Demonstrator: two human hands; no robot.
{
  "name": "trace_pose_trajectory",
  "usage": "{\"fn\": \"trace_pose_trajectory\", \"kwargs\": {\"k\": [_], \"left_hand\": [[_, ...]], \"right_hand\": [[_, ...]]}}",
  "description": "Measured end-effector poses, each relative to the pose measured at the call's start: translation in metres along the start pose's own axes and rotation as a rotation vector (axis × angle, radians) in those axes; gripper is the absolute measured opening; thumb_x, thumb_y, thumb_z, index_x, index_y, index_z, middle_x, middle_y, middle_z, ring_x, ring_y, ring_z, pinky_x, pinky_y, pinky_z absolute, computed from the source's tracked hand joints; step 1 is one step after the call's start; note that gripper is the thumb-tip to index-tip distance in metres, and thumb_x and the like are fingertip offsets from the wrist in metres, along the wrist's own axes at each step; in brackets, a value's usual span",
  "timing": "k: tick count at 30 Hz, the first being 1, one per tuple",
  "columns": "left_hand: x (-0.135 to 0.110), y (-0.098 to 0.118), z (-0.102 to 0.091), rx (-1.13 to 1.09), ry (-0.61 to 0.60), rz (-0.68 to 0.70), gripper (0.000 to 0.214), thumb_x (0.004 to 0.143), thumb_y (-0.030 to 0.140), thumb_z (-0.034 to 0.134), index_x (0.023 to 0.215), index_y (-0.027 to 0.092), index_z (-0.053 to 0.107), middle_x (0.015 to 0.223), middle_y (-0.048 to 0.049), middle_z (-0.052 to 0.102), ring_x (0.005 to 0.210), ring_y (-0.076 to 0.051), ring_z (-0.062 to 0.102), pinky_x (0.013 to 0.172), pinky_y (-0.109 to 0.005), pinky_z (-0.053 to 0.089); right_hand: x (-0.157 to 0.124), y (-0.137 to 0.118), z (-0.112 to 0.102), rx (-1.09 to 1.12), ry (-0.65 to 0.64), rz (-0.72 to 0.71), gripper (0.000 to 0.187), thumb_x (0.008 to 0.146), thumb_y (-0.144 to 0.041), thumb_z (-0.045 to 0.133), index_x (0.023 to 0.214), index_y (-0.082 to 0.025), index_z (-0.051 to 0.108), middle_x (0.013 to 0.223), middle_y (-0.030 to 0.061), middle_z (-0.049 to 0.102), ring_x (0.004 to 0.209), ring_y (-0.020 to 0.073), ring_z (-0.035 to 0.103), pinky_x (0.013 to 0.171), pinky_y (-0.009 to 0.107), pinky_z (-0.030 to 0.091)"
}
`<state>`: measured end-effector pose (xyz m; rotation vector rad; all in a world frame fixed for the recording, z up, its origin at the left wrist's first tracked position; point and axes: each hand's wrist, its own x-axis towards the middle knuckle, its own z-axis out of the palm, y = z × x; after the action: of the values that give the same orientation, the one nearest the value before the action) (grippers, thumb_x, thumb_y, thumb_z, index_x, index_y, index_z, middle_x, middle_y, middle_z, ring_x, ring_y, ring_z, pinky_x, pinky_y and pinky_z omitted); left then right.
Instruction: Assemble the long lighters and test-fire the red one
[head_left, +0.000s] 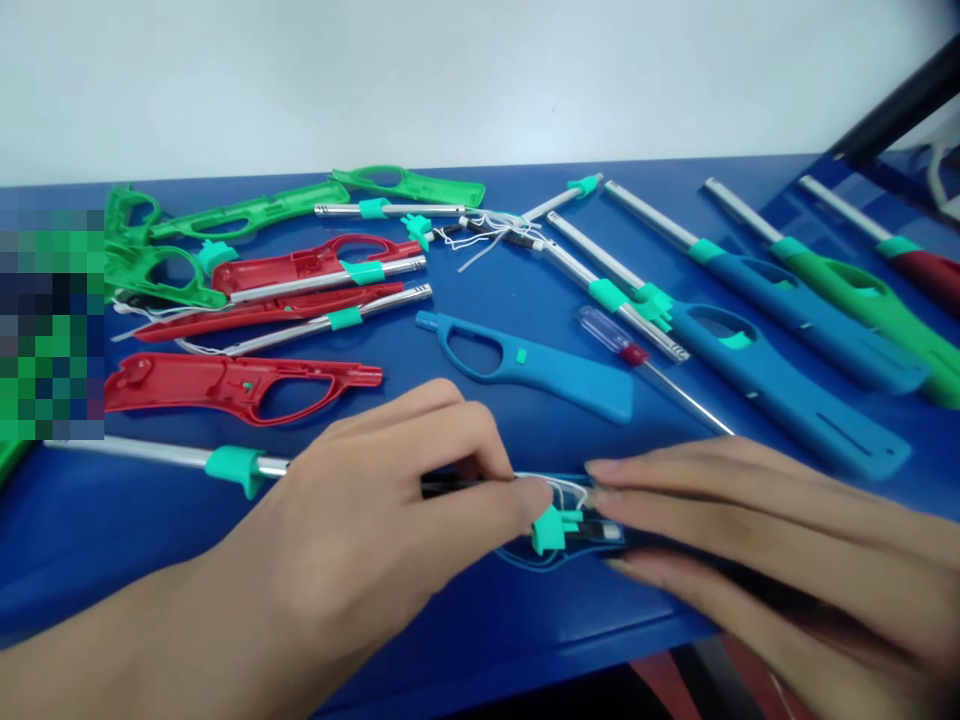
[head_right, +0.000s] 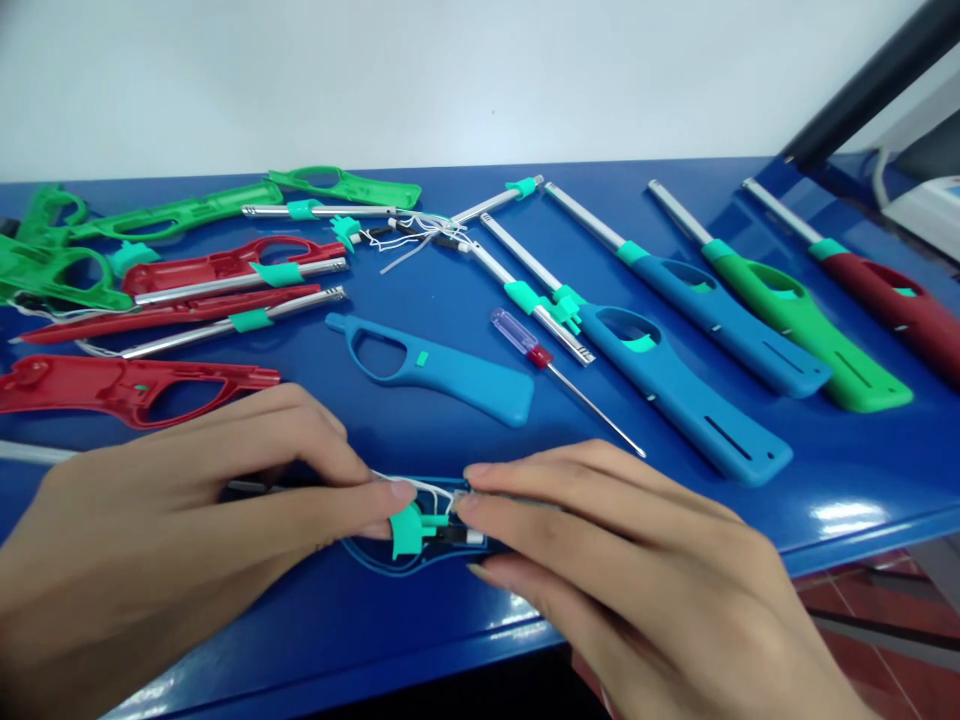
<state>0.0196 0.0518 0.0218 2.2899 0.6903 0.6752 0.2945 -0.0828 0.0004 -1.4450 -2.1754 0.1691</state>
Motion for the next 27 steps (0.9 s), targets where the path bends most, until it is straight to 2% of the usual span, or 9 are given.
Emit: {"fn": "trace_pose_trajectory", "kwargs": {"k": [3,5,9,11,14,18,22,25,27], "left_hand": [[-0.002,0.002,0.003,-0.02,0.034,-0.051,0.027,0.103,0.015,0.086,0.081,0.027,0.075,0.074,0.0141,0.071,0.06,-0.004,0.063,0.049,-0.012,0.043],[-0.004,0.001,0.003,0.016,0.031,-0.016,0.027,0.104,0.015,0.085,0.082,0.026,0.074,0.074,0.0128,0.07,0.061,-0.005,0.064,0.051,-0.014,0.044],[-0.008,0.0,0.0,0.146,-0.03,0.166,0.034,0.119,0.013,0.057,0.096,0.026,0.077,0.086,0.0072,0.075,0.074,-0.011,0.066,0.063,-0.025,0.049],[-0.01,-0.001,-0.002,0.194,-0.031,0.212,0.039,0.12,0.009,0.048,0.099,0.025,0.077,0.089,0.0046,0.075,0.078,-0.013,0.064,0.064,-0.028,0.048],[-0.012,-0.003,-0.001,0.232,-0.053,0.252,0.038,0.117,0.004,0.05,0.099,0.023,0.076,0.093,0.0038,0.076,0.084,-0.013,0.065,0.07,-0.025,0.051],[-0.011,-0.001,0.001,0.279,-0.043,0.275,0.036,0.116,0.003,0.053,0.1,0.022,0.078,0.097,0.0036,0.079,0.087,-0.014,0.067,0.076,-0.027,0.056],[-0.007,0.005,0.001,0.319,-0.033,0.292,0.036,0.119,0.008,0.054,0.098,0.021,0.079,0.094,0.0035,0.081,0.083,-0.015,0.07,0.071,-0.031,0.056],[-0.007,0.007,0.002,0.354,0.031,0.29,0.035,0.122,0.012,0.053,0.099,0.022,0.078,0.093,0.0041,0.082,0.083,-0.015,0.071,0.07,-0.033,0.054],[-0.01,0.007,0.003,0.356,0.05,0.282,0.031,0.122,0.013,0.056,0.102,0.022,0.078,0.096,0.0045,0.082,0.086,-0.016,0.071,0.072,-0.034,0.055]], "right_hand": [[0.001,-0.001,-0.001,0.022,0.005,-0.007,0.042,0.114,-0.012,0.061,0.144,-0.035,0.079,0.143,-0.0039,0.087,0.13,0.0198,0.085,0.113,0.034,0.072],[0.001,-0.002,-0.001,0.029,0.004,-0.008,0.045,0.113,-0.009,0.058,0.141,-0.037,0.08,0.143,-0.0034,0.087,0.129,0.0205,0.085,0.107,0.034,0.074],[0.002,-0.004,-0.001,-0.017,0.013,-0.029,0.052,0.114,-0.009,0.054,0.144,-0.042,0.081,0.147,-0.0031,0.084,0.126,0.0199,0.085,0.097,0.032,0.074],[0.003,-0.006,0.0,-0.055,0.005,-0.041,0.052,0.115,-0.011,0.055,0.146,-0.044,0.081,0.146,-0.0037,0.084,0.124,0.0181,0.084,0.091,0.029,0.072],[0.006,-0.012,0.004,-0.092,0.026,-0.031,0.04,0.119,-0.022,0.06,0.147,-0.043,0.08,0.138,-0.0033,0.085,0.116,0.0176,0.084,0.087,0.03,0.07],[0.011,-0.022,0.016,-0.11,0.107,0.023,0.023,0.121,-0.043,0.063,0.137,-0.038,0.079,0.135,-0.0022,0.086,0.109,0.0195,0.085,0.096,0.036,0.069],[0.016,-0.03,0.024,-0.098,0.148,0.042,0.02,0.12,-0.032,0.063,0.132,-0.034,0.079,0.133,-0.0002,0.087,0.12,0.0223,0.084,0.11,0.037,0.068],[0.019,-0.033,0.025,-0.074,0.175,0.044,0.026,0.118,-0.022,0.059,0.131,-0.034,0.079,0.123,0.0,0.089,0.107,0.0215,0.087,0.104,0.036,0.072],[0.019,-0.032,0.025,-0.068,0.181,0.048,0.027,0.116,-0.025,0.061,0.129,-0.035,0.082,0.118,0.0019,0.09,0.102,0.0253,0.089,0.096,0.039,0.075]]}}
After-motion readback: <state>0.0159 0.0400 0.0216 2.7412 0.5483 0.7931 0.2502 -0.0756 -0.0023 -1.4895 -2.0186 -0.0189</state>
